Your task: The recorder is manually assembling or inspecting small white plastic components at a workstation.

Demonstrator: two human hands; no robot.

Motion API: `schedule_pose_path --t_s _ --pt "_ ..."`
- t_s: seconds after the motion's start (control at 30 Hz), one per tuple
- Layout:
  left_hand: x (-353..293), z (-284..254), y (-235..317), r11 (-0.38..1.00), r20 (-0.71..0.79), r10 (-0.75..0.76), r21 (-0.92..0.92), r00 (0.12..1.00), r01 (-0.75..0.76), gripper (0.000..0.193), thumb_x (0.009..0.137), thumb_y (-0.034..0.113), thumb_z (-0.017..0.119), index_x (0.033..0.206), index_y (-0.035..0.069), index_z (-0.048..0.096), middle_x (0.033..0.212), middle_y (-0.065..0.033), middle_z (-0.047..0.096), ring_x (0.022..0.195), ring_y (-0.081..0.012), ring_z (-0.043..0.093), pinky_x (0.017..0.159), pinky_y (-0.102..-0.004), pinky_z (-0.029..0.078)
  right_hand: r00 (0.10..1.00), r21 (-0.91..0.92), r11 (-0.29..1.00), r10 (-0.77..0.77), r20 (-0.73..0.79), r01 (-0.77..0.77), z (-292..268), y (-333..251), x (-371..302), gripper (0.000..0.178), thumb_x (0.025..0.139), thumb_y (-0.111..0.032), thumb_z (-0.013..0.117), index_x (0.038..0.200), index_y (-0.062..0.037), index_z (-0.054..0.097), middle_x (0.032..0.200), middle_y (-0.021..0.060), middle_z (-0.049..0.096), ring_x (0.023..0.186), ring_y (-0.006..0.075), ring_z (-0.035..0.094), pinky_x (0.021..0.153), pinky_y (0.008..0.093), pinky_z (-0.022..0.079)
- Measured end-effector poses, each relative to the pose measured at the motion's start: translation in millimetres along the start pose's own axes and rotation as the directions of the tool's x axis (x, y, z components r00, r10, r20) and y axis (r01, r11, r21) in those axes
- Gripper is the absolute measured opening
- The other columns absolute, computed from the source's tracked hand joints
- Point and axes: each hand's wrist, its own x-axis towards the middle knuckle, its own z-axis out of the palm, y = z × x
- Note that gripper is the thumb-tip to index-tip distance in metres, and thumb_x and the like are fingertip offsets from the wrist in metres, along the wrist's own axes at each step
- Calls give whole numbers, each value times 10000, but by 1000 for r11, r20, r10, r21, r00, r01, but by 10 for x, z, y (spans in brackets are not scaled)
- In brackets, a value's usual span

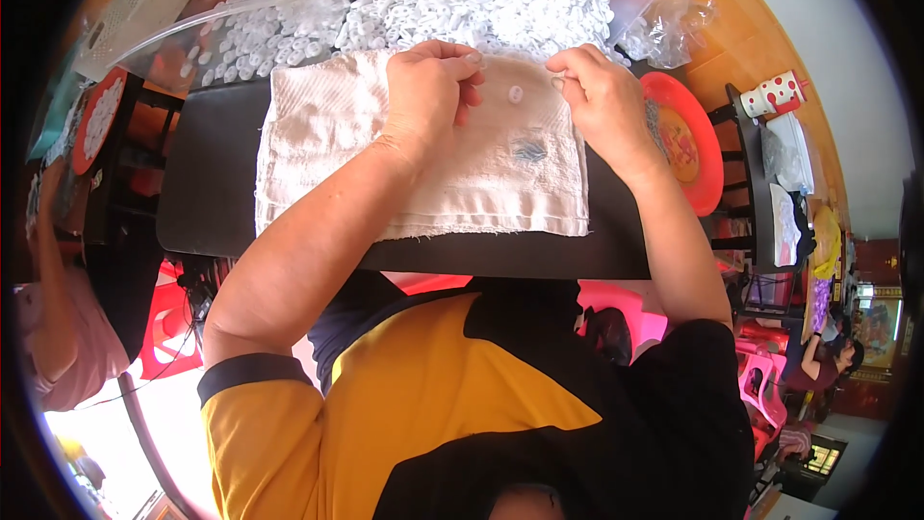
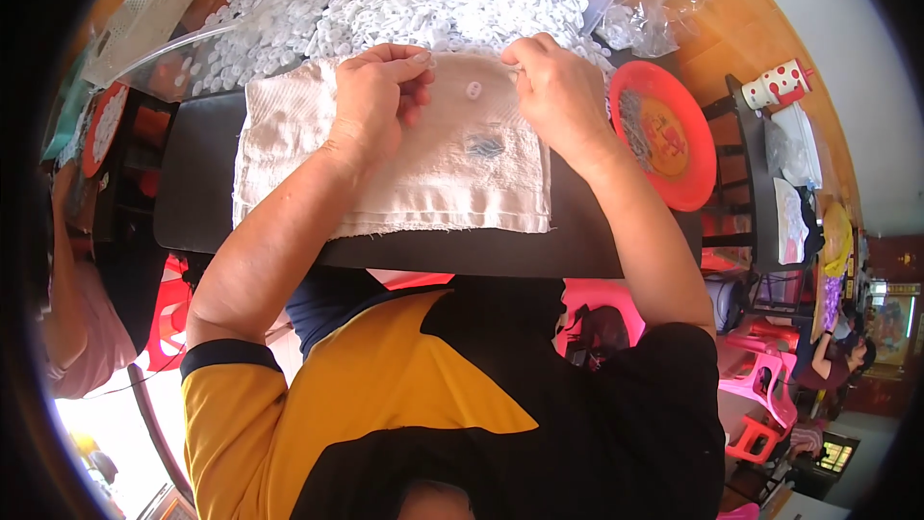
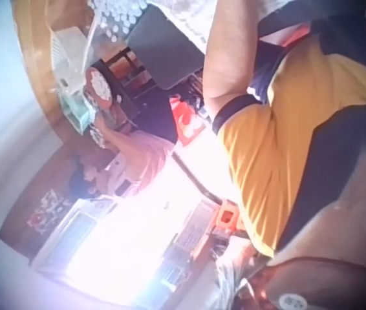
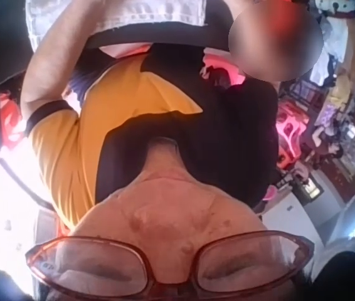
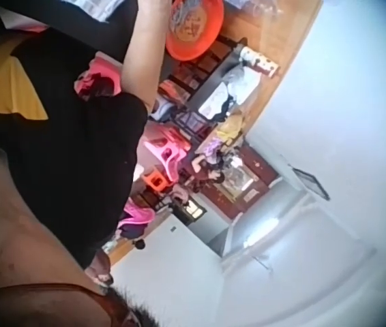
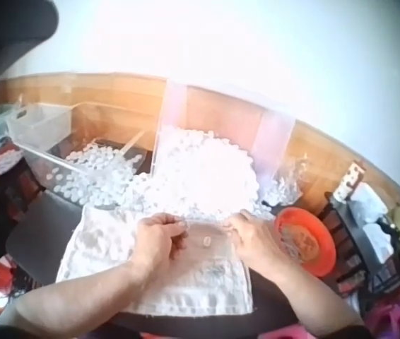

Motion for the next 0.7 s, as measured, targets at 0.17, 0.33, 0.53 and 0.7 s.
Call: schedule_pose_path --t_s 0.17,0.33,0.53,0.7 --pt "0 -14 -23 999 33 -7 -43 999 9 121 840 41 643 929 -40 631 728 -89 626 535 -126 547 409 -243 381 995 22 997 -70 68 69 49 -23 65 150 813 -4 546 889 -72 656 885 84 641 751 299 647 653 391 500" --pt "8 -19 -20 999 46 -7 -38 999 9 131 831 35 639 932 -48 634 719 -92 632 524 -121 544 403 -234 386 958 17 989 -147 247 147 149 -71 129 87 802 -48 584 826 -101 648 879 74 629 752 311 643 659 423 507" --pt "-48 12 25 998 63 -23 -50 998 26 87 795 19 614 857 -39 635 687 -87 625 498 -119 527 398 -249 390 955 24 992 -128 266 126 149 -93 130 21 771 -51 631 791 -57 626 878 99 634 774 321 642 673 418 512" --pt "-39 -10 31 996 79 -33 -75 996 39 89 796 29 630 855 -39 635 702 -96 631 514 -130 539 419 -256 404 852 667 533 380 361 -521 50 -140 183 18 837 -41 637 836 -24 629 712 18 625 596 94 559 522 229 396"
